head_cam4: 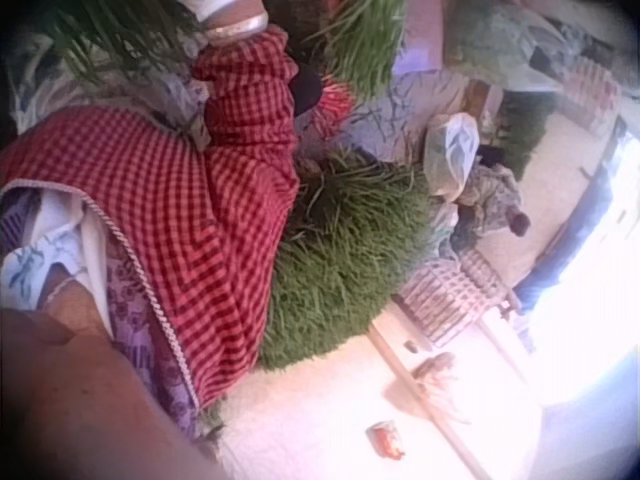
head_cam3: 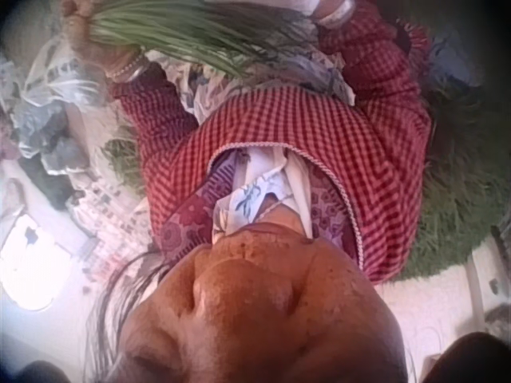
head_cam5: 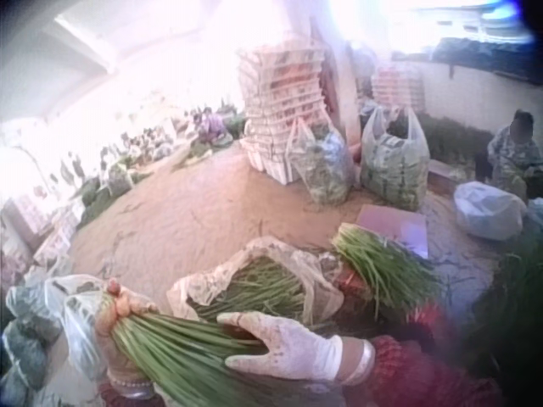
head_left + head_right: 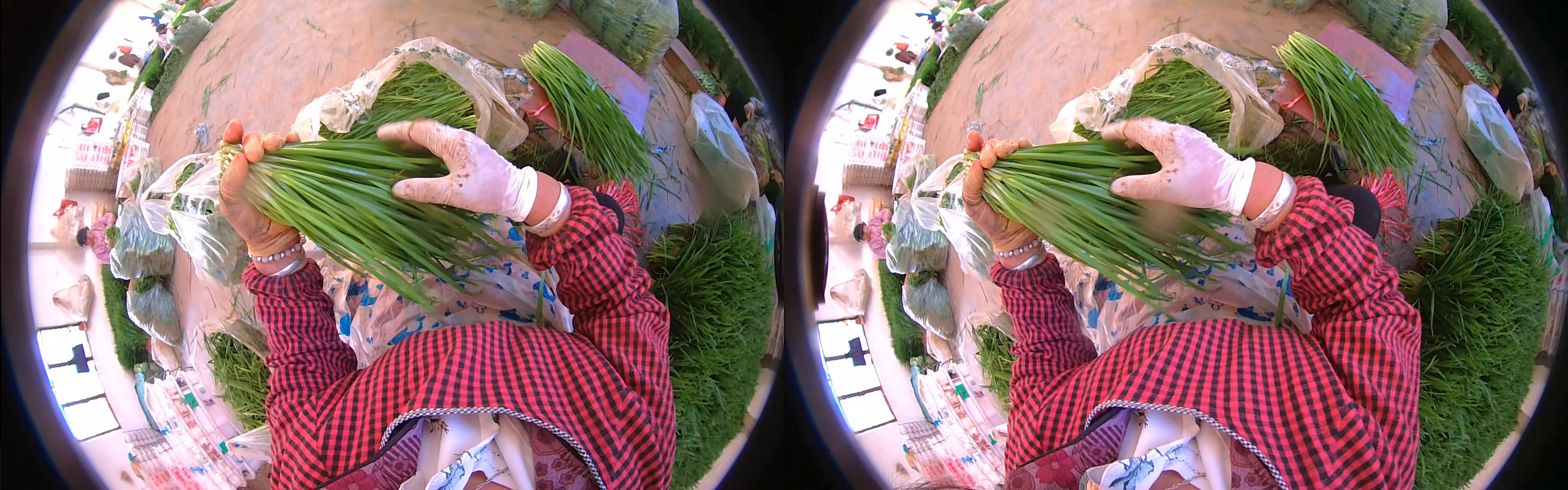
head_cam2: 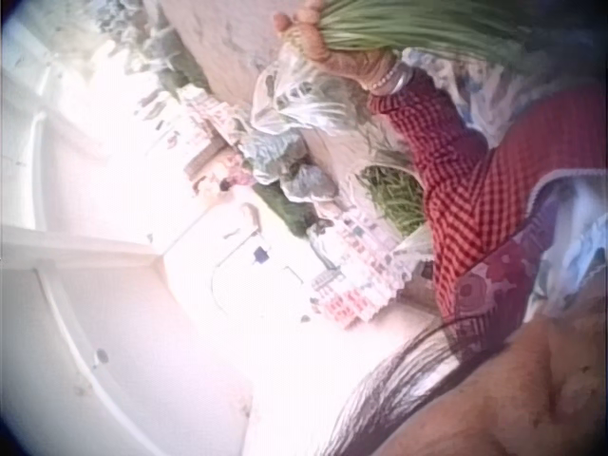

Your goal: The person sorts and bundles green chives by hand, evening the root ends and tying each bundle with a red string before placing them into a sack.

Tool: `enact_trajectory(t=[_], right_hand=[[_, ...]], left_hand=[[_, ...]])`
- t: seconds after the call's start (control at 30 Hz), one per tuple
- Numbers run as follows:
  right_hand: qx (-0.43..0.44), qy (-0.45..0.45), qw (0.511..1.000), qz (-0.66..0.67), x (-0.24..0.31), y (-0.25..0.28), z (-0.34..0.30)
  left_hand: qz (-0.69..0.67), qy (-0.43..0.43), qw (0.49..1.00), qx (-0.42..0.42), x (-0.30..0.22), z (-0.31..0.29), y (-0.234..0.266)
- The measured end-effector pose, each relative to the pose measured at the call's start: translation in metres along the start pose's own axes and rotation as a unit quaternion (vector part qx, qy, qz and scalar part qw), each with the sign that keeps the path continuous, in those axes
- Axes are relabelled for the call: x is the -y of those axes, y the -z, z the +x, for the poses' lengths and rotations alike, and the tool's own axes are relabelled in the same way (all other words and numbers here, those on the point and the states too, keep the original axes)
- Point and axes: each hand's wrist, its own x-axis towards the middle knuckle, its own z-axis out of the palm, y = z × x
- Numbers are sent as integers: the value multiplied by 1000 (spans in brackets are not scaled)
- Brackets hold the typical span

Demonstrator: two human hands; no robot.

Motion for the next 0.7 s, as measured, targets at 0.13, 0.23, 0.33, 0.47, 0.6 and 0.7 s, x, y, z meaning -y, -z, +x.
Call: enact_trajectory(t=[0.13, 0.23, 0.33, 0.47, 0.6, 0.7], right_hand=[[71, -199, 946, 245, -12, 15, -5], [70, -228, 945, 225, 1, 29, -1], [45, -59, 987, 142, -15, 25, -9], [18, -97, 981, 170, -7, 25, -8], [-16, 76, 997, 15, 5, 20, -6], [-5, 176, 970, -166, 7, 7, -6]], left_hand=[[-67, 28, 997, 17, -1, -10, 12], [-53, 53, 997, 29, 1, -14, 23], [-56, 46, 997, 11, 8, -12, 24], [-49, 44, 998, -16, 9, -15, 18], [-56, 52, 997, -9, 14, -13, 17], [-57, 64, 996, -8, 20, -8, 11]])
